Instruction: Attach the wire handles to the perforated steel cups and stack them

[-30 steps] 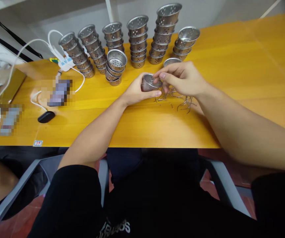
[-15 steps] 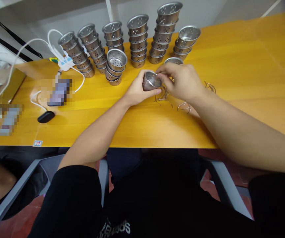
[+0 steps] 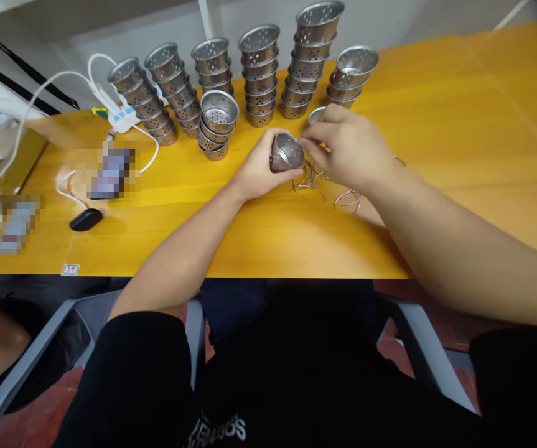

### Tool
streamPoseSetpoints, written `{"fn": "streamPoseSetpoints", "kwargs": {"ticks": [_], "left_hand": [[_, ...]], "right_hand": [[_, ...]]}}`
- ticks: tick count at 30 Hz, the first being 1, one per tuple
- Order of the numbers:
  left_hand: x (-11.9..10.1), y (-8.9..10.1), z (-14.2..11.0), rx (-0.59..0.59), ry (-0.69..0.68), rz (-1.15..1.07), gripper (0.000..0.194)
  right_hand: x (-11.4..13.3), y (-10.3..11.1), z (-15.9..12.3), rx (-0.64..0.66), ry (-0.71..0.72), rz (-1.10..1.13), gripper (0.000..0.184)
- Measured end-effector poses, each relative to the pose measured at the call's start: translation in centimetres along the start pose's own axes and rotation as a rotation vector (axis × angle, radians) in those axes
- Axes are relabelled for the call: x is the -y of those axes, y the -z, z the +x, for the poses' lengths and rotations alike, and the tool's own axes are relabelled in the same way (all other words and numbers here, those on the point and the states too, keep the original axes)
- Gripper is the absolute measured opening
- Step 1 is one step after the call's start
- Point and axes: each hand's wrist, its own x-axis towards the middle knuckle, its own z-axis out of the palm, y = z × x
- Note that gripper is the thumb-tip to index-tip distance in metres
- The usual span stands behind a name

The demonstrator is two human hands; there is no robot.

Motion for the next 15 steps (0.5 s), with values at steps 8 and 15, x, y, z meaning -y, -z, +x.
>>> {"fn": "streamPoseSetpoints", "kwargs": {"ticks": [8, 15], "left_hand": [[0.3, 0.4, 0.2, -0.005, -0.061, 0.05, 0.101], [0.2, 0.3, 0.3, 0.013, -0.07, 0.031, 0.112]], "right_hand": [[-0.2, -0.5, -0.4, 0.043, -0.123, 0.312, 0.033], [-1.7, -2.5, -0.7, -0.088, -0.178, 0.36, 0.043]]}}
